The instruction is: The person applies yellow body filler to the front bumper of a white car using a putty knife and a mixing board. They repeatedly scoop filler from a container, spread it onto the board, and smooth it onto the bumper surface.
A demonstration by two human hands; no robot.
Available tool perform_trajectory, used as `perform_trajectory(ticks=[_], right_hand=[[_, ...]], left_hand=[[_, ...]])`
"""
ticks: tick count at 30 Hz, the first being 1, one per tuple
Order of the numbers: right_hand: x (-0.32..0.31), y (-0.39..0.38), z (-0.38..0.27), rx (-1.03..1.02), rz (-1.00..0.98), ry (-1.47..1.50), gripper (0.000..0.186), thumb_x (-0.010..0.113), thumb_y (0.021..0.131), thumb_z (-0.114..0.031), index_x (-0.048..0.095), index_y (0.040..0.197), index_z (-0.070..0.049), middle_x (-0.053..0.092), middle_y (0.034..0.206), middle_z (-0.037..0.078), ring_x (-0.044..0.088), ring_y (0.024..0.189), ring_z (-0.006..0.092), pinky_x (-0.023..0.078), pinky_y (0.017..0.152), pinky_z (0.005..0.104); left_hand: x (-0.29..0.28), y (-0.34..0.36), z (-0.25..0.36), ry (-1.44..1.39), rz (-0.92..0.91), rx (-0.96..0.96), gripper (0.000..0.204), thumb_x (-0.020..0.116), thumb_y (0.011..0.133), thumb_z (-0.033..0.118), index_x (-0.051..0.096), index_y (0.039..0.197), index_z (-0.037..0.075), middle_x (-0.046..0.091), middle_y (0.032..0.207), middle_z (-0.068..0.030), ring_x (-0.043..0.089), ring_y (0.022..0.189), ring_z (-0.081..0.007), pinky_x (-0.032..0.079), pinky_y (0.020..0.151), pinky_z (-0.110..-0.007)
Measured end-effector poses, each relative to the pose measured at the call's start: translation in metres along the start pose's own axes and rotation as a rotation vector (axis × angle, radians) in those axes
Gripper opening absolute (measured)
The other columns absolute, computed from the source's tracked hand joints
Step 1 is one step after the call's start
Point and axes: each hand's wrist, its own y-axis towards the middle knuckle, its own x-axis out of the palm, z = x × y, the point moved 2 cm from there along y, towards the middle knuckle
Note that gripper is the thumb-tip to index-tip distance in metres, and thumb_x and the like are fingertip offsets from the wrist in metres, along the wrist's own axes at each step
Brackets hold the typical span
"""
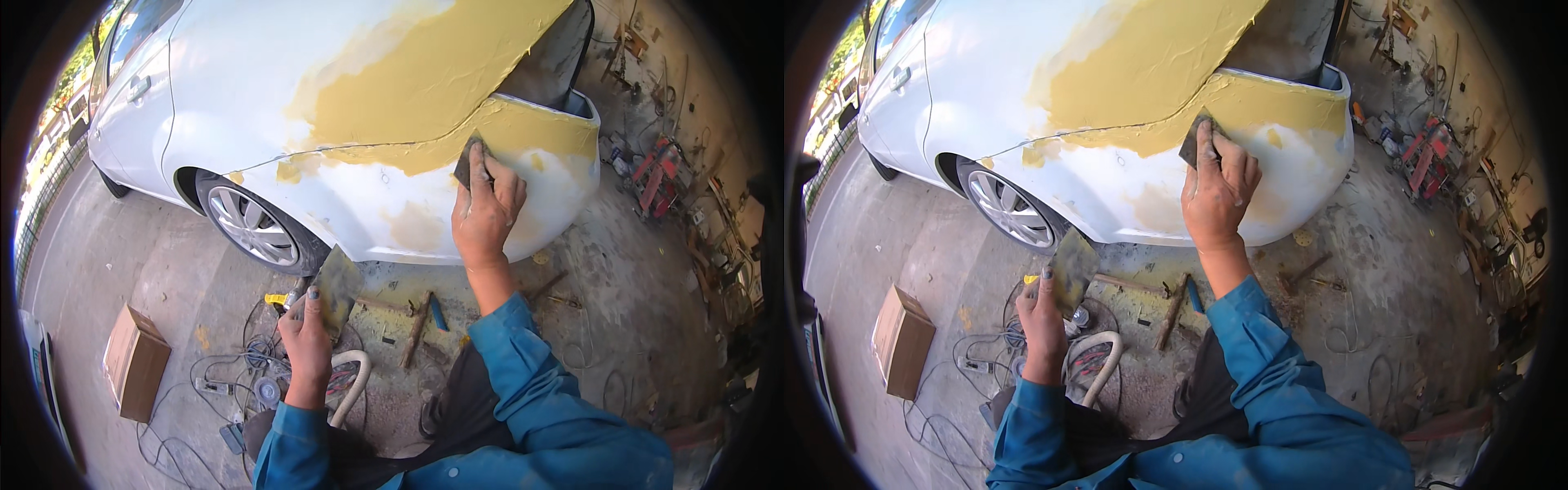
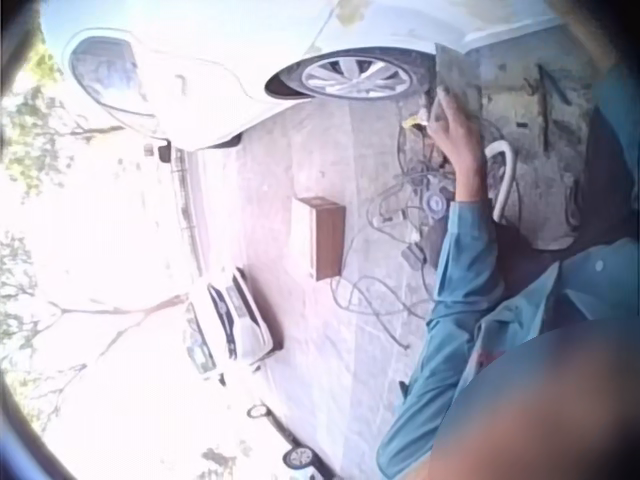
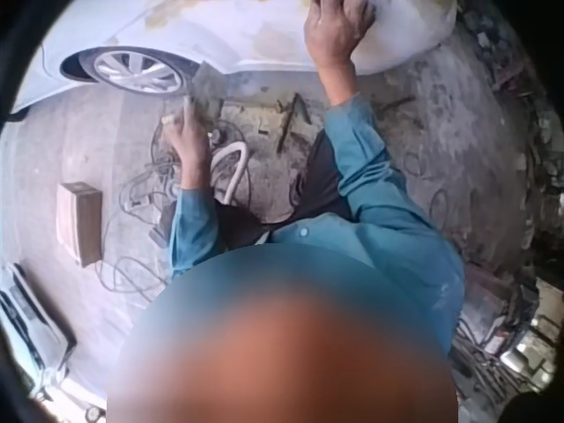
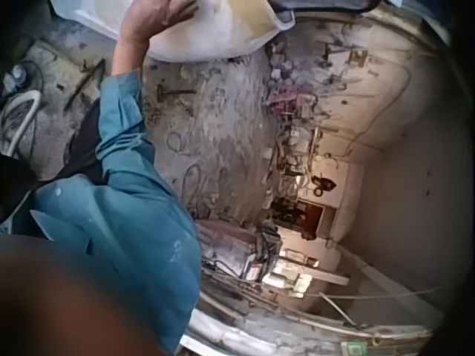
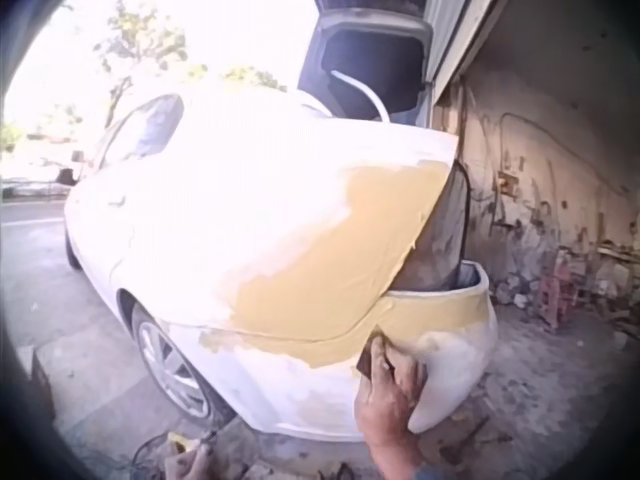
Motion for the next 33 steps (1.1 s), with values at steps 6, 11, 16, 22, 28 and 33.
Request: perform_trajectory(ticks=[6, 11, 16, 22, 28, 33], right_hand=[[0.018, -0.021, -0.016, -0.010, -0.104, 0.007, 0.086, 0.089, 0.083, -0.007, 0.063, 0.165, -0.015, 0.066, 0.142, 0.004, 0.058, 0.126, 0.0331, 0.043, 0.113, 0.0522], [0.031, -0.035, -0.035, -0.014, -0.079, 0.048, 0.057, 0.078, 0.096, -0.005, 0.074, 0.153, -0.013, 0.067, 0.131, 0.003, 0.061, 0.122, 0.0297, 0.046, 0.109, 0.0501], [0.045, -0.048, -0.052, -0.039, -0.131, 0.084, 0.059, 0.077, 0.096, -0.006, 0.073, 0.154, -0.013, 0.066, 0.129, 0.003, 0.062, 0.119, 0.0295, 0.045, 0.108, 0.0495], [0.062, -0.085, -0.074, 0.001, -0.426, 0.291, 0.049, 0.076, 0.097, -0.004, 0.077, 0.146, -0.010, 0.072, 0.119, 0.007, 0.066, 0.110, 0.0341, 0.053, 0.099, 0.0480], [-0.024, -0.009, -0.036, -0.044, -0.044, 0.142, 0.062, 0.076, 0.092, 0.002, 0.073, 0.153, -0.007, 0.073, 0.122, 0.011, 0.065, 0.108, 0.0357, 0.052, 0.097, 0.0488], [-0.059, 0.056, 0.014, -0.093, 0.077, -0.102, 0.056, 0.080, 0.092, 0.000, 0.077, 0.147, -0.010, 0.074, 0.130, 0.007, 0.064, 0.115, 0.0348, 0.049, 0.102, 0.0486]], left_hand=[[-0.007, 0.001, -0.003, 0.042, -0.002, -0.014, 0.050, 0.068, 0.118, 0.041, 0.078, 0.118, -0.007, 0.075, 0.101, -0.0024, 0.065, 0.086, -0.0081, 0.052, 0.074, -0.026], [-0.008, 0.001, -0.003, 0.031, 0.031, 0.007, 0.053, 0.067, 0.119, 0.039, 0.080, 0.119, -0.012, 0.072, 0.094, -0.0002, 0.055, 0.081, -0.0063, 0.045, 0.069, -0.026], [-0.014, 0.001, -0.002, 0.032, 0.033, -0.013, 0.054, 0.067, 0.119, 0.039, 0.080, 0.121, -0.013, 0.074, 0.096, -0.0017, 0.059, 0.083, -0.0069, 0.047, 0.071, -0.025], [-0.004, 0.006, -0.002, 0.017, 0.019, -0.024, 0.053, 0.066, 0.120, 0.038, 0.079, 0.121, -0.013, 0.076, 0.098, -0.0032, 0.062, 0.084, -0.0073, 0.049, 0.072, -0.025], [-0.006, 0.007, 0.004, -0.008, 0.020, -0.019, 0.051, 0.065, 0.120, 0.036, 0.079, 0.120, -0.013, 0.078, 0.102, -0.0047, 0.064, 0.086, -0.0081, 0.051, 0.075, -0.025], [0.000, 0.010, -0.002, 0.021, -0.018, -0.009, 0.051, 0.065, 0.120, 0.036, 0.079, 0.122, -0.014, 0.078, 0.103, -0.0046, 0.064, 0.088, -0.0079, 0.052, 0.076, -0.026]])
